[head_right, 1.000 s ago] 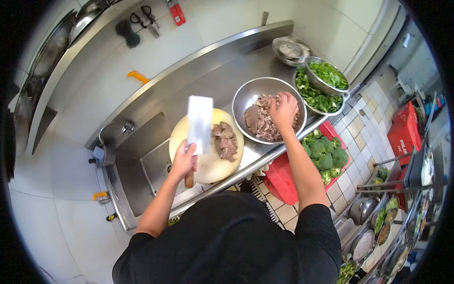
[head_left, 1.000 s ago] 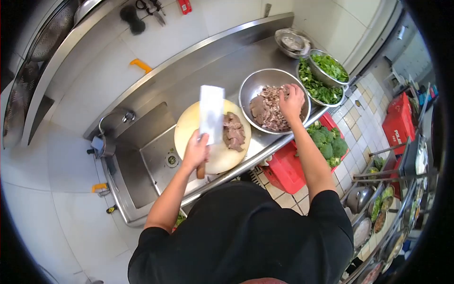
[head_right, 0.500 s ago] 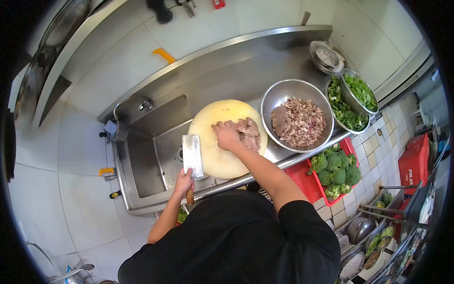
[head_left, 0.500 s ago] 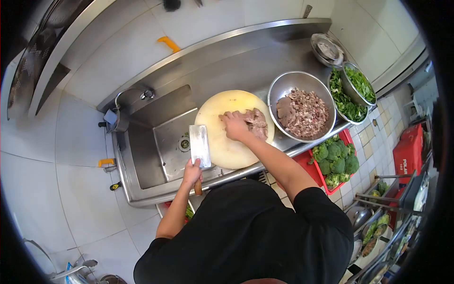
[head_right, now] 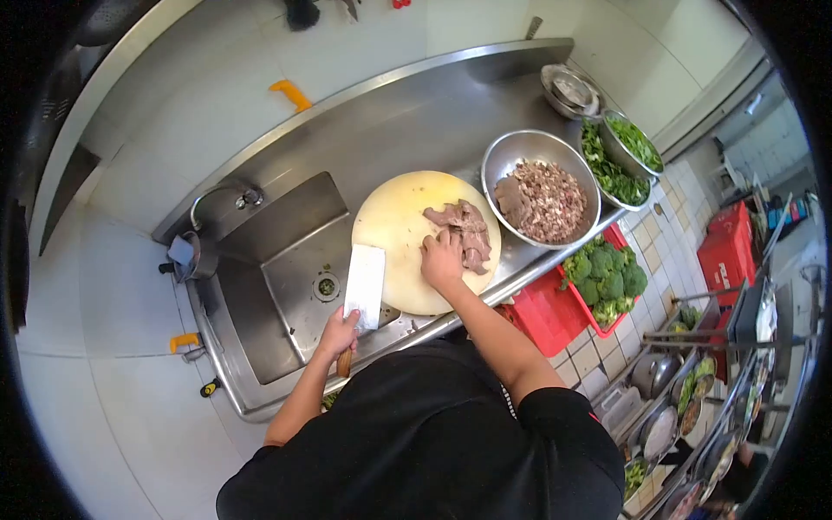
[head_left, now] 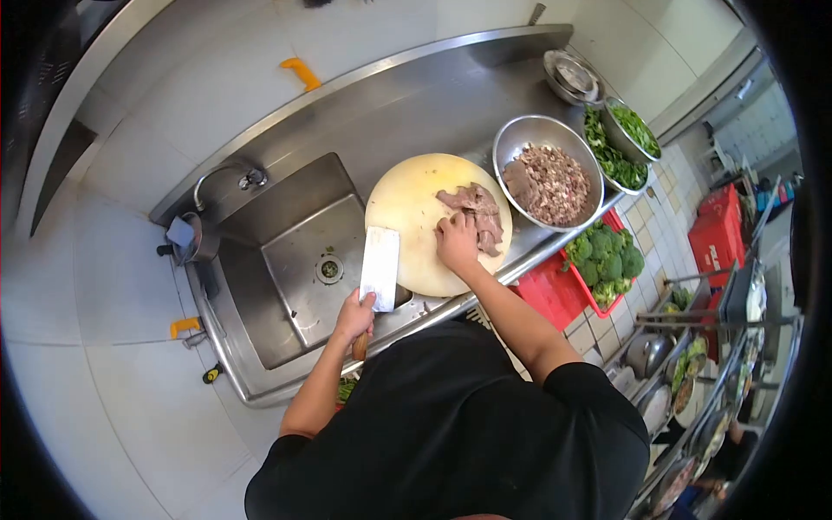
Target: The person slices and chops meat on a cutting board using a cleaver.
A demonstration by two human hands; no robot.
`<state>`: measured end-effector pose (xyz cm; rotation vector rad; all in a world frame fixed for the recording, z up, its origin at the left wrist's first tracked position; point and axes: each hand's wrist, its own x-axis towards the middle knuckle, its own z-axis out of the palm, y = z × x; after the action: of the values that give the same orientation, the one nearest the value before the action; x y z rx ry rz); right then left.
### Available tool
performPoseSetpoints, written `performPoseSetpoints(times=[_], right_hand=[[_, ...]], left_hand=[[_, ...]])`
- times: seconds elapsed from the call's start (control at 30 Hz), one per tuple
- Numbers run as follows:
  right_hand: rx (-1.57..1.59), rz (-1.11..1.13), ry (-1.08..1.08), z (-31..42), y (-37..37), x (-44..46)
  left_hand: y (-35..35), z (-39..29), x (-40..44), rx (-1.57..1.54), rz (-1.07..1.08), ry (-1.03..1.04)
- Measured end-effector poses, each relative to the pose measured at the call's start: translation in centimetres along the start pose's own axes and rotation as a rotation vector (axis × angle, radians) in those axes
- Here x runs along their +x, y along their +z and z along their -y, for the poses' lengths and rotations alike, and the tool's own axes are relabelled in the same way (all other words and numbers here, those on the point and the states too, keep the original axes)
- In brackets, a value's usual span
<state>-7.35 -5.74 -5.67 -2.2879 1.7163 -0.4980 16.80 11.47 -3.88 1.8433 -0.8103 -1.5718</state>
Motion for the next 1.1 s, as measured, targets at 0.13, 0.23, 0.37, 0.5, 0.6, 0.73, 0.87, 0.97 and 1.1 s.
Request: performPoseSetpoints(times=[0.13, 0.23, 0.37, 0.5, 0.6, 0.73, 0.87, 0.97, 1.1], right_hand=[[0.127, 0.11, 0.004, 1.3, 0.9, -0.7], [0.239, 0.26, -0.178, 1.8, 0.7, -2.0], [0.334, 0.017, -0.188, 1.1, -2.4, -3.9], [0.393, 0.238, 0.131, -0.2, -3.1, -3.5], [0.346, 0.314, -0.005, 0.5, -2.6, -3.4], [0.386, 0.405, -0.167, 0.9, -2.5, -2.7], [0.379, 0.254, -0.192, 0.4, -2.0, -1.9], [0.386, 0.343, -0.272, 0.6, -1.7, 0.4], [0.154, 0.521, -0.283, 0.8, -1.1, 3.2]], left_hand=[[-1.5, -1.5, 1.7, 0.093, 0.075, 0.03], [-1.6, -3.5, 2.3, 0.18, 0.084, 0.074], [-2.0, -3.2, 3.0, 0.462, -0.016, 0.23], [-1.0, -6.1, -0.3, 0.667, -0.117, 0.27], [-0.3, -5.8, -0.4, 0.752, -0.171, 0.283], [0.3, -5.9, -0.6, 0.784, -0.184, 0.234], [1.4, -6.2, -1.1, 0.829, -0.234, 0.212], [2.1, -6.4, -1.3, 0.826, -0.271, 0.215], [3.0, -7.1, -1.9, 0.851, -0.292, 0.177]])
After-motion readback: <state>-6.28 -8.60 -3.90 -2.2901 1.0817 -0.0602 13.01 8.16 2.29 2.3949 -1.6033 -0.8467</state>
